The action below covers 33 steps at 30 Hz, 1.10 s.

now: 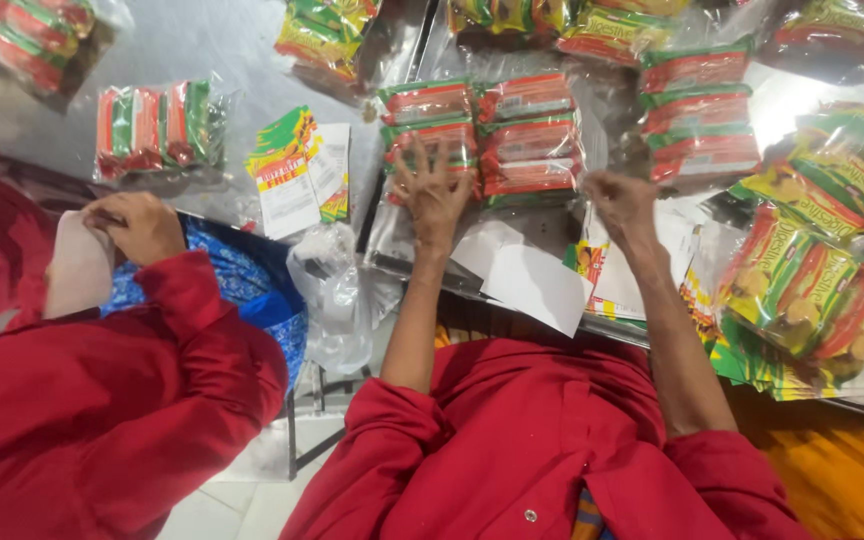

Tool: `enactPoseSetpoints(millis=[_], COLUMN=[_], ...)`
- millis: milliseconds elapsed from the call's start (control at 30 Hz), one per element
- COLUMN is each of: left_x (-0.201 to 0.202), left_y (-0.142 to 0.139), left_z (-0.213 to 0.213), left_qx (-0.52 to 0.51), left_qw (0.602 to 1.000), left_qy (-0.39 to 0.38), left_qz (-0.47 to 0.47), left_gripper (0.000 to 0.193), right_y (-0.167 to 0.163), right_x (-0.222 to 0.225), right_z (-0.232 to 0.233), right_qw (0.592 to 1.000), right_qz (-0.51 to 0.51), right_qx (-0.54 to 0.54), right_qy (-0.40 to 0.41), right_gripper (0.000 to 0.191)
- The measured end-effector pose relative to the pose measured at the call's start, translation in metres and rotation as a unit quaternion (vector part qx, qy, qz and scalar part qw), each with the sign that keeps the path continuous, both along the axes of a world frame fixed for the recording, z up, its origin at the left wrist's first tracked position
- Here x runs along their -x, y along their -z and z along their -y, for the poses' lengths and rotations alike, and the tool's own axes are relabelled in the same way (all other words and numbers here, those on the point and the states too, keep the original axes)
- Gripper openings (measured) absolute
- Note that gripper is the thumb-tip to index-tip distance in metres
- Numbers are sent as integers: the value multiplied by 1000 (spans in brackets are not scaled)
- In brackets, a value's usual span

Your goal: The person inserts small paper slips into clear plastic snack packages on a metal table. They repeatedly pick up a paper slip, open a package, insert the slip, and place the package back on the table. Another person in red performs the same task alongside them.

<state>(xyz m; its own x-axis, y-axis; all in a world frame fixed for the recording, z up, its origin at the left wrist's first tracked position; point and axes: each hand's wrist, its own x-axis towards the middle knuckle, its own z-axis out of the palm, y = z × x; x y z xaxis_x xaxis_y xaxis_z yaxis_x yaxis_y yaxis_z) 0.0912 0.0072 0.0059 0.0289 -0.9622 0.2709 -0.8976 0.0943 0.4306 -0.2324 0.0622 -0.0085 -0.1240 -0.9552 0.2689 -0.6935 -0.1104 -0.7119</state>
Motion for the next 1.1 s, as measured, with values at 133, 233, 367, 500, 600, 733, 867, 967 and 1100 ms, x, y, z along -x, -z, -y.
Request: enactPoseSetpoints(millis=[133,233,367,500,600,733,867,967,1100], left_x=[8,35,57,29,-4,-37,-56,-46,21], left_y=[-5,-12,-14,-10,-13,-37,-52,-32,8], left_z=[10,13,24,36,50,82,97,68,-17], left_qx=[30,43,-95,-56,39,23,18,74,6], left_qw=[1000,989,978,978,974,969,987,991,953], left_qy=[-5,136,185,192,203,183,99,110,199], left_qz=[-4,51,31,51,98,163,125,-27,-227], left_gripper=[72,98,83,76,67,57,68,59,62], right_y=[-27,-28,-12,-2,0,-7,-33,-51,-57], right_x=[68,104,90,30,-16,-31,9,37,48], right_z=[-3,11,23,16,26,44,13,-49,-84], right_qw=[967,902,995,993,996,998,988,989,951], right_qz=[-235,-404,-67,-71,-74,-27,74,-110,-298], right_qx=[48,55,-52,-71,-28,-52,-112,-93,-82], right_qy=[88,140,62,60,39,-37,-70,-31,-13], right_gripper=[50,66,62,56,53,50,49,50,69])
